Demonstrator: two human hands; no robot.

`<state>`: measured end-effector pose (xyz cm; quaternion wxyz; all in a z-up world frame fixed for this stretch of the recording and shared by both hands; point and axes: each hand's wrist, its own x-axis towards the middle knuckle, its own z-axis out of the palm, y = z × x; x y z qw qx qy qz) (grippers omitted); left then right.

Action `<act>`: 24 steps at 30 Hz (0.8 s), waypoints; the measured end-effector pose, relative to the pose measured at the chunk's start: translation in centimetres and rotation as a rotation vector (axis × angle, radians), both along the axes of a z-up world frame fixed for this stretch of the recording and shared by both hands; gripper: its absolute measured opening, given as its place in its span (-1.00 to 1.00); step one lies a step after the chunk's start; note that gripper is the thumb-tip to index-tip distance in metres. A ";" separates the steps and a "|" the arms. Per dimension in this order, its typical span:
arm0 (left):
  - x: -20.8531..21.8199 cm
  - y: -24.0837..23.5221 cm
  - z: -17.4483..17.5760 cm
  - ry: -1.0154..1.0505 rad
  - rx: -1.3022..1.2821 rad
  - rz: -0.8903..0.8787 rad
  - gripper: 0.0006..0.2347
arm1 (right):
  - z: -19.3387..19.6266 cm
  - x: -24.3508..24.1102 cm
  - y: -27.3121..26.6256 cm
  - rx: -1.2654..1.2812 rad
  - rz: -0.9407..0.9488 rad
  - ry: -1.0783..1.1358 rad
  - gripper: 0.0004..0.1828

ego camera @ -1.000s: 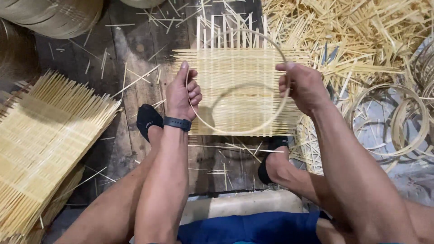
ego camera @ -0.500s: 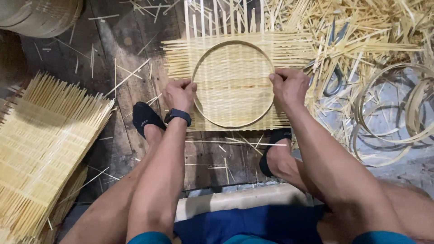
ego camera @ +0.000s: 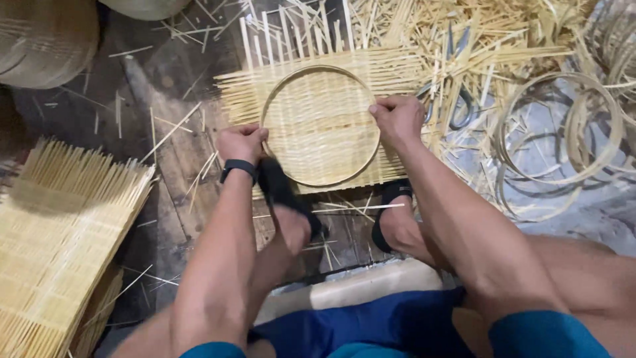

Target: The person places a woven bamboo mat on a wooden block, positions a circular bamboo frame on top, and folds the mat over the frame. They then use scissors to trim the excess bamboo strips around the edge of the frame, creating a circular tray. This process is repeated multiple times.

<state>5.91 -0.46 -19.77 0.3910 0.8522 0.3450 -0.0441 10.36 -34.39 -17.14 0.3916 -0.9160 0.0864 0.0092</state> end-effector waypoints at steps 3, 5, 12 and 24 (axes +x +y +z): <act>0.2 0.4 0.8 0.096 -0.063 -0.013 -0.85 | -0.3 0.1 0.0 0.008 -0.015 0.044 -0.75; 0.3 0.7 0.3 0.039 -0.391 0.108 -0.84 | -1.1 0.7 -0.1 0.036 -0.053 0.153 -0.74; -1.2 0.5 -0.5 0.025 -0.334 0.041 -0.88 | -1.8 0.1 -1.7 0.067 -0.004 0.230 -0.74; 3.9 0.3 4.1 0.151 -0.141 -0.201 -0.81 | 5.8 0.5 3.6 -0.187 0.207 0.235 -0.56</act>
